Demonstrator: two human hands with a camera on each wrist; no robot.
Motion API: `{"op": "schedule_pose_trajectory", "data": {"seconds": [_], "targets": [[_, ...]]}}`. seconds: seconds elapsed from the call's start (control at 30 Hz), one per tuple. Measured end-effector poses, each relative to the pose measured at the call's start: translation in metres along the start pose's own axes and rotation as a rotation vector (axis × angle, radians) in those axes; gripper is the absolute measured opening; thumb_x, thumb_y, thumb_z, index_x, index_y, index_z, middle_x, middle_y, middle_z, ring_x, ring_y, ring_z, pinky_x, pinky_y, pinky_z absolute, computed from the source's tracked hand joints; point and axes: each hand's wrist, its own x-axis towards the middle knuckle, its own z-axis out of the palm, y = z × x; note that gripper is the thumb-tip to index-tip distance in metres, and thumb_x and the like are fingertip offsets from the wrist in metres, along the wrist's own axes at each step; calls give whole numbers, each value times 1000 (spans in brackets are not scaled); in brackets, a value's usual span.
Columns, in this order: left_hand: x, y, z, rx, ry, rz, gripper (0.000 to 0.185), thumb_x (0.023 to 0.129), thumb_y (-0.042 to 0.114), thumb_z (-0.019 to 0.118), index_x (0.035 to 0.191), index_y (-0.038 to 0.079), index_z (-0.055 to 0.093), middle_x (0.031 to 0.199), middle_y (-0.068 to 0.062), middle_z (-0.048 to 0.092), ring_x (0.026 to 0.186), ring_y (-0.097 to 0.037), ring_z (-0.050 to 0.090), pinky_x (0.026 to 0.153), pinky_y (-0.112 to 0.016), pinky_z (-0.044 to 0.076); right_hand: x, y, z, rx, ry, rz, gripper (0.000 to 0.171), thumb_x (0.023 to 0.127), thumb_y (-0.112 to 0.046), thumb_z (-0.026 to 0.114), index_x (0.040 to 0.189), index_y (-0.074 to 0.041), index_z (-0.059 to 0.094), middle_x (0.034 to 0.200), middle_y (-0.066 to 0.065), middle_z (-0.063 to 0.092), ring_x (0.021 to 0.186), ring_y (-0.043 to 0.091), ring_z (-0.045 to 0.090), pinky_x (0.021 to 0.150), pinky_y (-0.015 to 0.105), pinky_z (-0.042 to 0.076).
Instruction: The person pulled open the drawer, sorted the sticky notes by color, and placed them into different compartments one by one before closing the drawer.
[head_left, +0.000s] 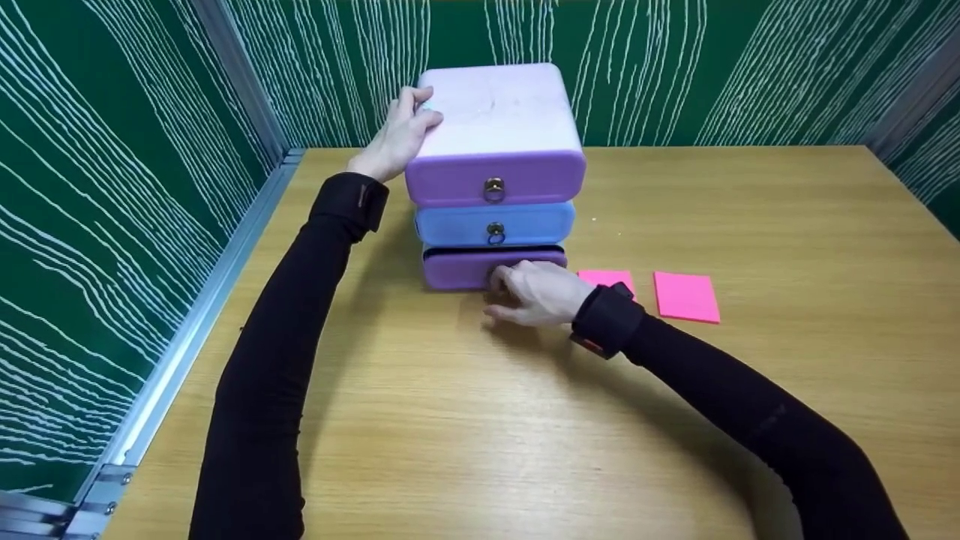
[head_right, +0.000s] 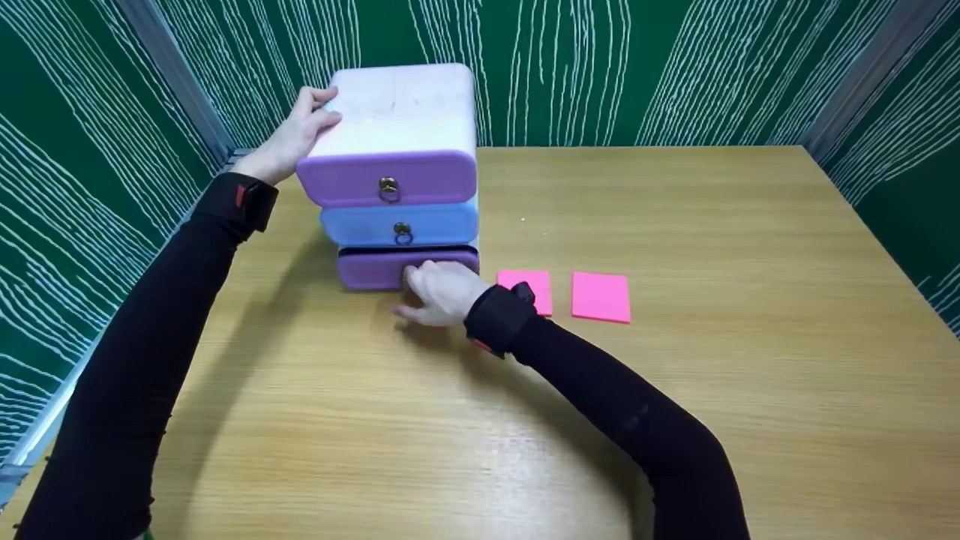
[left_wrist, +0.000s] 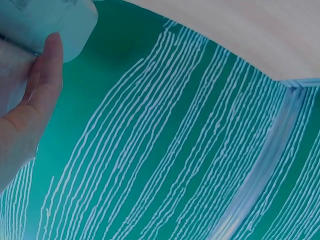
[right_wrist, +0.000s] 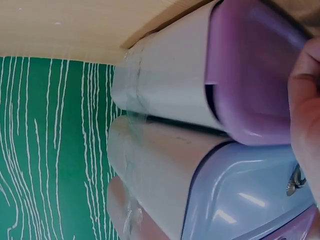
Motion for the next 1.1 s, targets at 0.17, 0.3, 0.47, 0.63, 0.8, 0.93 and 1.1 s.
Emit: {"op": "schedule_pose_trajectory", "data": {"seconds": [0.17, 0.3, 0.47, 0.63, 0.8, 0.93, 1.1], "targets": [[0, 1, -1, 17, 5, 7, 55, 101, 35, 36, 151, 16, 23, 167, -2, 9, 152, -12, 13, 124, -27, 14, -10, -12, 0, -12, 21, -82, 27, 92, -34, 67, 89, -7, 68, 64, -1, 63, 54, 9, 55, 51, 30, 50], [0, 1, -2, 26, 8, 12, 56, 100, 35, 36, 151, 16, 23, 166, -3, 10, 151, -12, 13, 124, -24, 14, -19, -23, -2, -79, 17, -135, 27, 90, -33, 68, 82, -9, 61, 60, -3, 60, 51, 10, 55, 46, 27, 47], [0, 0, -1, 22, 7, 8, 56, 101, 36, 36, 152, 16, 22, 167, -2, 10, 152, -11, 13, 123, -23, 15, -26, -31, -4, -84, 4, -127, 24, 89, -28, 70, 78, -10, 57, 58, -3, 57, 50, 11, 56, 45, 27, 47], [0, 0, 0, 4, -5, 6, 56, 101, 36, 36, 152, 16, 21, 167, -3, 8, 152, -11, 13, 124, -25, 15, -35, -44, -4, -100, 6, -156, 21, 87, -21, 69, 75, -10, 56, 56, -2, 55, 46, 13, 54, 45, 30, 50], [-1, 1, 0, -6, -3, 4, 55, 102, 35, 37, 152, 17, 22, 167, -2, 8, 152, -11, 13, 123, -24, 16, -49, -64, -5, -162, 3, -216, 24, 88, -27, 70, 76, -12, 55, 54, -3, 53, 42, 10, 47, 39, 24, 43], [-1, 0, 1, -8, -2, 5, 55, 102, 34, 38, 151, 16, 23, 167, -2, 9, 152, -11, 12, 124, -24, 15, -63, -74, -6, -294, 6, -272, 24, 87, -33, 70, 84, -13, 57, 55, -8, 51, 43, 5, 39, 37, 20, 33], [-2, 0, -1, 0, 1, 7, 54, 101, 35, 37, 151, 16, 23, 167, -2, 9, 152, -11, 12, 123, -24, 15, -82, -72, -6, -326, 47, -374, 29, 84, -32, 71, 100, -11, 59, 62, -8, 56, 50, 4, 44, 41, 18, 29]]}}
